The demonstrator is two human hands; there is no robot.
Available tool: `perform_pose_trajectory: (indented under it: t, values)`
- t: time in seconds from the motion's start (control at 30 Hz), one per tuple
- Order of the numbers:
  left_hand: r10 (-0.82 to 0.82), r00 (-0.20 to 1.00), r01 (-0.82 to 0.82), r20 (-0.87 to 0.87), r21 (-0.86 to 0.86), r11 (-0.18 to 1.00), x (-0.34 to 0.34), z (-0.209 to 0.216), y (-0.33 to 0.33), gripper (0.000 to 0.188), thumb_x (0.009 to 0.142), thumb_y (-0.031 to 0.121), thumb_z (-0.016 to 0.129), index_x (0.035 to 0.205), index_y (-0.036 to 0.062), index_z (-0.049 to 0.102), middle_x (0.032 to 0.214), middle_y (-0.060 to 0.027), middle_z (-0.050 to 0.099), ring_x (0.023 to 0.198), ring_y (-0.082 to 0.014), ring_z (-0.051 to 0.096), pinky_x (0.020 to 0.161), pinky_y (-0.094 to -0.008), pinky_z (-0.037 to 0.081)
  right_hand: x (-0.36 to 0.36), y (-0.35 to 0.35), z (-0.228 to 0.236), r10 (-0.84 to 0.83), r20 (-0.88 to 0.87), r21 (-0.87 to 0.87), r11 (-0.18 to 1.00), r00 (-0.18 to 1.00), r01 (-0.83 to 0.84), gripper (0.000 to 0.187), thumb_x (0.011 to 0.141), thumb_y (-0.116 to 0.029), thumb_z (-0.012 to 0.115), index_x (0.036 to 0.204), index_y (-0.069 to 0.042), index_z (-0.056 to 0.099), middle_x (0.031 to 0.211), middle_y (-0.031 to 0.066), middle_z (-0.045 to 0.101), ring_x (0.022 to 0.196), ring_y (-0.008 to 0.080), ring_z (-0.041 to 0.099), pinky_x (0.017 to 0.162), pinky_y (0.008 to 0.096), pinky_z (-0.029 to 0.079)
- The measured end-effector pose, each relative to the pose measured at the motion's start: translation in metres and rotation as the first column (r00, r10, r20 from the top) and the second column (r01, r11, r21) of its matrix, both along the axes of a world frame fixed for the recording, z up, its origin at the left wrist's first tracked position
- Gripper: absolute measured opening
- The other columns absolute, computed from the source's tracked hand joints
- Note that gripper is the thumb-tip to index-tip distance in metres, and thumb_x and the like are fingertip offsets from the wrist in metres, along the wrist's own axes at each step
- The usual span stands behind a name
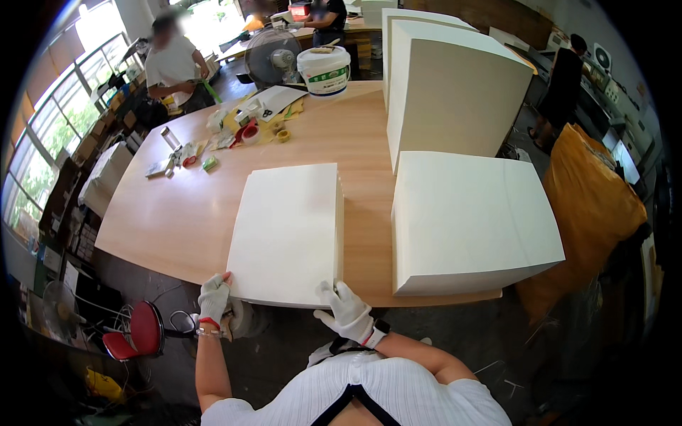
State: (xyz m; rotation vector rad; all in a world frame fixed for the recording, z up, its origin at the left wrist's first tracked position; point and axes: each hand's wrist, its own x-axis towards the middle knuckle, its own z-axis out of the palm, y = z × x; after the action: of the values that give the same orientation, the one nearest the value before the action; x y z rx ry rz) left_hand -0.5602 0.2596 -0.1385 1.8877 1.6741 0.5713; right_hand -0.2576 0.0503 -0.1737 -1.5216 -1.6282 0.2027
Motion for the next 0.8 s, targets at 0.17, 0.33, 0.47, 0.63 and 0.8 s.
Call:
perform_pose_trajectory:
  t: [0.17,0.33,0.47,0.63,0.8]
  values:
    - [0.020,0.994,-0.023,0.111,0.030,0.999,-0.009,-0.018,-0.002,0.029,0.098,0.016,0.064,0.122,-0.0007,0.069,0.080,0.0006,0.063,0.072,-0.0080,0.052,0.066,-0.0282,0.046,0.029,-0.024,0.008,0.133,-0.182,-0.087,0.985,0.974,-0.150,0.072,0.090,-0.031,0.077,0.149,-0.003,0.046,0.117,0.0192,0.063,0.101,0.0338,0.065,0.084,0.0408,0.054]
    - [0.084,0.996,-0.079,-0.034,0.132,0.988,0.029,0.020,-0.020,0.035,0.095,0.010,0.065,0.127,-0.0034,0.062,0.114,-0.0156,0.071,0.103,-0.0208,0.066,0.089,-0.0317,0.051,0.128,-0.123,0.115,0.078,-0.290,-0.076,0.992,0.954,-0.105,0.035,0.090,-0.019,0.079,0.119,0.000,0.071,0.092,0.0120,0.074,0.083,0.0253,0.072,0.075,0.0344,0.057]
    - [-0.040,0.999,0.047,-0.025,0.483,0.874,0.097,0.055,-0.044,0.042,0.087,0.002,0.071,0.128,-0.0016,0.062,0.129,-0.0214,0.066,0.117,-0.0408,0.064,0.101,-0.0436,0.052,0.228,-0.194,0.127,-0.579,-0.345,0.199,0.724,0.739,0.660,0.004,0.095,-0.001,0.066,0.097,0.002,0.067,0.102,0.0158,0.071,0.093,0.0236,0.070,0.079,0.0354,0.056]
    - [-0.661,0.744,0.557,-0.093,0.632,0.539,0.251,0.128,-0.113,0.048,0.080,-0.003,0.075,0.126,0.0014,0.064,0.124,-0.0191,0.069,0.118,-0.0400,0.065,0.107,-0.0466,0.050,0.346,-0.226,0.097,-0.864,-0.036,0.373,0.454,0.502,0.809,0.022,0.101,-0.015,0.061,0.115,0.001,0.066,0.114,0.0207,0.068,0.099,0.0358,0.066,0.088,0.0443,0.053]
    - [-0.930,0.233,0.816,-0.284,0.577,0.028,0.380,0.182,-0.186,0.039,0.081,0.008,0.078,0.117,0.0044,0.064,0.118,-0.0149,0.071,0.112,-0.0360,0.067,0.101,-0.0450,0.052,0.359,-0.251,0.118,-0.689,0.146,0.155,0.725,0.710,0.672,0.018,0.098,-0.019,0.063,0.086,-0.005,0.064,0.076,0.0115,0.057,0.068,0.0325,0.060,0.061,0.0426,0.048]
